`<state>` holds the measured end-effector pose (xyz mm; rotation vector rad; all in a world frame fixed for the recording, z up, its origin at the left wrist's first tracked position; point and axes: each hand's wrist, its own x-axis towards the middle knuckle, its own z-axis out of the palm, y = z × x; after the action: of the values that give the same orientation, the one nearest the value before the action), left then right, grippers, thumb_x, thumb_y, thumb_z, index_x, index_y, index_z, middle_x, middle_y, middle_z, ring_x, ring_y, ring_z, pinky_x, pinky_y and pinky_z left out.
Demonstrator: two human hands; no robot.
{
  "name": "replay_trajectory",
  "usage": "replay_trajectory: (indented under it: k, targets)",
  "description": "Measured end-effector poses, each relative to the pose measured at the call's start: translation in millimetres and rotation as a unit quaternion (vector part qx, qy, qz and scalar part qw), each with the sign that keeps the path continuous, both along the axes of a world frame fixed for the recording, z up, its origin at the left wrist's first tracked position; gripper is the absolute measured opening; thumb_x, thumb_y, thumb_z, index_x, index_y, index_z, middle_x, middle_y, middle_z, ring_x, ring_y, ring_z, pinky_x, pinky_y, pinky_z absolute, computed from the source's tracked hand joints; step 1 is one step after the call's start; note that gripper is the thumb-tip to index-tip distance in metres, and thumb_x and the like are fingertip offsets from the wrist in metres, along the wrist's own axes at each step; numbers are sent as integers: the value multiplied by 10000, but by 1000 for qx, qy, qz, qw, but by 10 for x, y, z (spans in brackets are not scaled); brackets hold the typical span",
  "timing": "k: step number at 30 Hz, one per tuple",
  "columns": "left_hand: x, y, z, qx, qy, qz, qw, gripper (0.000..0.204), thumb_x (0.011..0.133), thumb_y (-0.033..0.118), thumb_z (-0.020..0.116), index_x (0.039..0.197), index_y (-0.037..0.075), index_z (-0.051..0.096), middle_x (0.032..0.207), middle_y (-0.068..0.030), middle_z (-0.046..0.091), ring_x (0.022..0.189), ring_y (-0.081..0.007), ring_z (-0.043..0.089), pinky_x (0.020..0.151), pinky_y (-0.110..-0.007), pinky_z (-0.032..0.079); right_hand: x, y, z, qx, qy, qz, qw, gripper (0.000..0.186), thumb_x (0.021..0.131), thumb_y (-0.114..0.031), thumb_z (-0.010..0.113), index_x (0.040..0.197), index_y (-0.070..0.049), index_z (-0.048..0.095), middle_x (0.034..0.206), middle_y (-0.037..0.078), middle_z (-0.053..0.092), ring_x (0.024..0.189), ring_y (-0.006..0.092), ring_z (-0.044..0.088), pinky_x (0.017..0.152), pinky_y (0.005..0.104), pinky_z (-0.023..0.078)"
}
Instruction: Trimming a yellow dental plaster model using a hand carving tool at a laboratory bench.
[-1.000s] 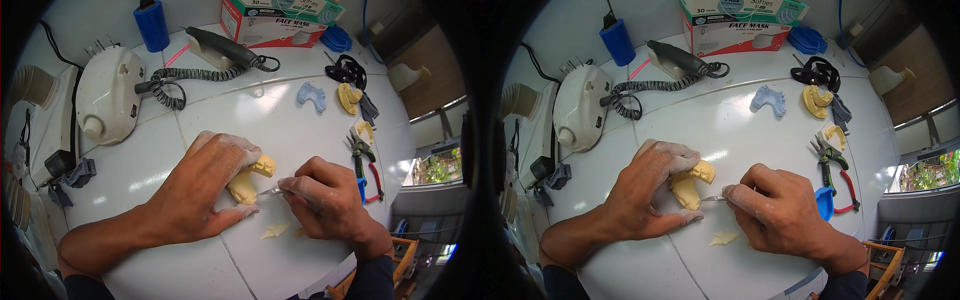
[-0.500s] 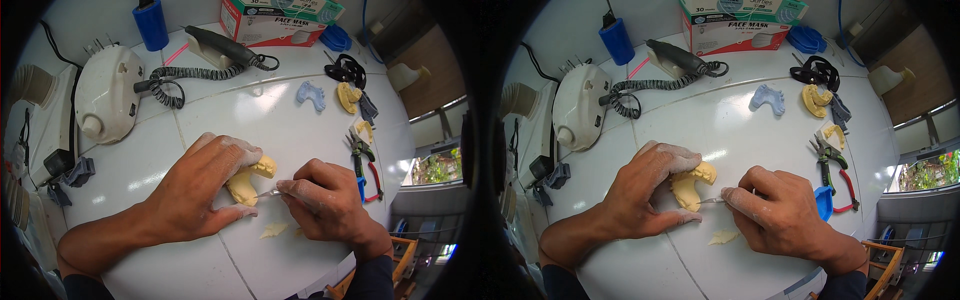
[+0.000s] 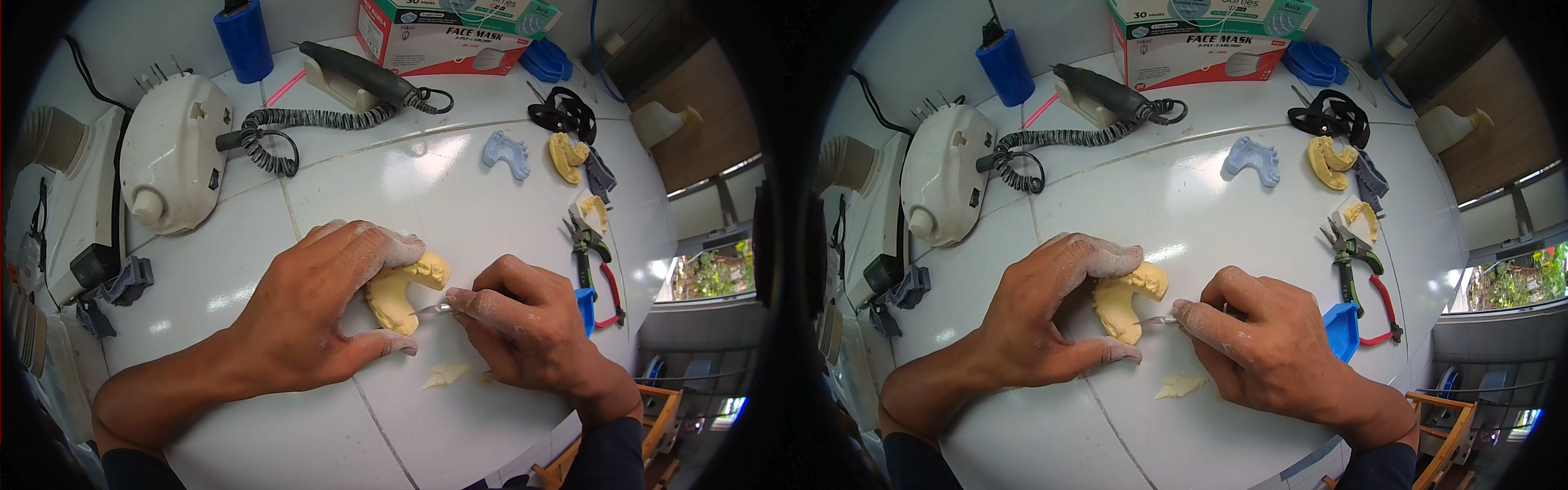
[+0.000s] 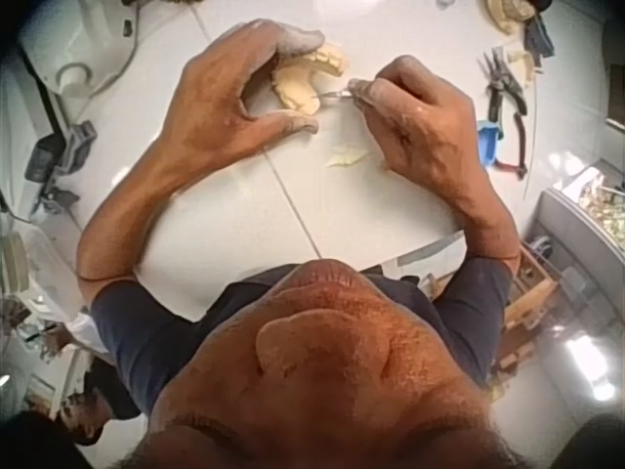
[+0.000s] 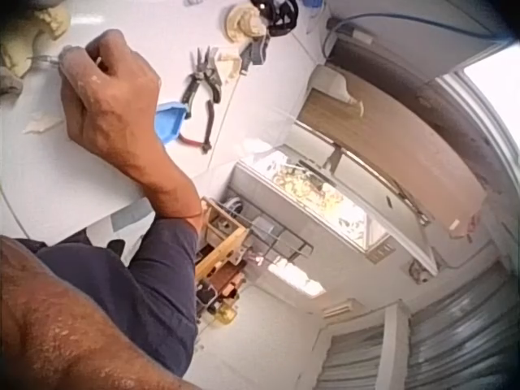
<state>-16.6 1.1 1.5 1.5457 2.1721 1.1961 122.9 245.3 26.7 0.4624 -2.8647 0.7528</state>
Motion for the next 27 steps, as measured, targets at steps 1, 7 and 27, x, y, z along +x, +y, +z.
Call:
replay_trajectory:
  k: [1,7,27]
  targets:
    - [-3,1,-4,0,0,0,1000,806,734,307,1044,1389,10,681,1270,-191,745,1121,-331,744,975,-408,606,0,-2,-6,0,0,0,1000,370,773,20,845,1130,-63,791,916,73,631,661,217,640,560,365,506]
    - [2,4,-4,6,-5,4,1000,805,728,302,1048,1380,2,683,1260,-192,746,1109,-335,747,973,-410,606,-15,-6,-79,-9,11,-6,1000,402,785,25,853,1174,-63,798,926,79,647,667,215,641,569,364,511]
    - [-1,13,-46,29,19,-7,999,778,745,264,1032,1381,-10,677,1275,-190,738,1158,-357,719,1010,-431,586,-27,20,12,19,33,3,999,314,736,-9,854,1036,-90,812,879,42,645,603,175,608,523,327,458]
